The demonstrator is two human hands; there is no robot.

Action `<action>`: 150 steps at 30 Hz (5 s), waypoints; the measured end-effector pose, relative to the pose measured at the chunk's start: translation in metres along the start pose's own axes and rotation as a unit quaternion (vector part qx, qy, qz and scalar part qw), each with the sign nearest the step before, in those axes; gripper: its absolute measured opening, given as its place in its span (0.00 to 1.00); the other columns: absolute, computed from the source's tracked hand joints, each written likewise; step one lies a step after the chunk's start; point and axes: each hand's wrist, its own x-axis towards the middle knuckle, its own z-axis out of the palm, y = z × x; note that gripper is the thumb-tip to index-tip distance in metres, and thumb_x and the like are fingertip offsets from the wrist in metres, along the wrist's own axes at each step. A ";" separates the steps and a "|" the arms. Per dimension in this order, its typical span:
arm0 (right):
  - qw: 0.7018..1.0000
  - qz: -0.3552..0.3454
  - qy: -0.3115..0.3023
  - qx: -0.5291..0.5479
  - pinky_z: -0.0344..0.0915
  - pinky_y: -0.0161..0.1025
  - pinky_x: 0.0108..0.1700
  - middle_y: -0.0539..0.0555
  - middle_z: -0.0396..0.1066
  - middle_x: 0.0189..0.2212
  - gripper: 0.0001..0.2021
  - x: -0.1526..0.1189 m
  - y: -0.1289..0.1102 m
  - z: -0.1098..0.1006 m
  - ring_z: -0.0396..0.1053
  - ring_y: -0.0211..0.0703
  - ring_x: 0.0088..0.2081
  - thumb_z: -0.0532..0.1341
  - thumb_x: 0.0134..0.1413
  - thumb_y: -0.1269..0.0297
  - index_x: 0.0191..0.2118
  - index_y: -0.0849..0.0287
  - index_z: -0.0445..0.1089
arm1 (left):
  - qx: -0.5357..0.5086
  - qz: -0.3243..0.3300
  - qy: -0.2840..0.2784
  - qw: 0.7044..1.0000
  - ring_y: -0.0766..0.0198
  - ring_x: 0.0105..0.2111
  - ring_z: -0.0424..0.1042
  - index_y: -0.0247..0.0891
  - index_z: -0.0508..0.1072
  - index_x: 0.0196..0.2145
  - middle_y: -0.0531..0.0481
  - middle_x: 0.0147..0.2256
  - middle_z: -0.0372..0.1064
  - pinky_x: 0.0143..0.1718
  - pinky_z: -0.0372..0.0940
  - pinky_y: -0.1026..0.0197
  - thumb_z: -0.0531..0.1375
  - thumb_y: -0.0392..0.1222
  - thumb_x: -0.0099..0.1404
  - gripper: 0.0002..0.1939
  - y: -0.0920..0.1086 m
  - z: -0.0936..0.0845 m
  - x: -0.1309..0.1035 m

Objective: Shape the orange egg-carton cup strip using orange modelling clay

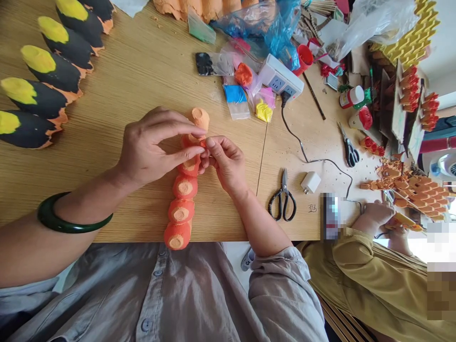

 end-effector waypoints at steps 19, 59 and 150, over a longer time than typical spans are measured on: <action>0.999 -0.010 -0.049 0.017 0.72 0.33 0.21 0.43 0.70 0.25 0.28 -0.002 -0.002 0.003 0.67 0.35 0.23 0.82 0.61 0.33 0.35 0.52 0.75 | 0.023 0.003 -0.008 1.000 0.42 0.56 0.77 0.57 0.91 0.35 0.46 0.45 0.87 0.77 0.62 0.42 0.76 0.46 0.73 0.07 -0.003 -0.001 -0.002; 0.997 0.003 -0.078 -0.011 0.79 0.34 0.29 0.45 0.73 0.27 0.32 0.000 0.002 -0.003 0.70 0.34 0.25 0.79 0.62 0.29 0.33 0.53 0.71 | 0.130 0.199 -0.001 0.971 0.46 0.43 0.85 0.55 0.90 0.38 0.48 0.40 0.87 0.53 0.79 0.40 0.76 0.47 0.74 0.04 -0.046 -0.007 0.006; 0.951 0.233 -0.024 0.202 0.51 0.23 0.14 0.38 0.51 0.21 0.31 0.008 -0.017 -0.015 0.40 0.28 0.17 0.73 0.78 0.52 0.27 0.51 0.55 | -0.303 -0.142 -0.081 0.939 0.58 0.42 0.86 0.40 0.82 0.40 0.51 0.41 0.85 0.48 0.82 0.57 0.90 0.44 0.55 0.25 -0.025 0.001 0.008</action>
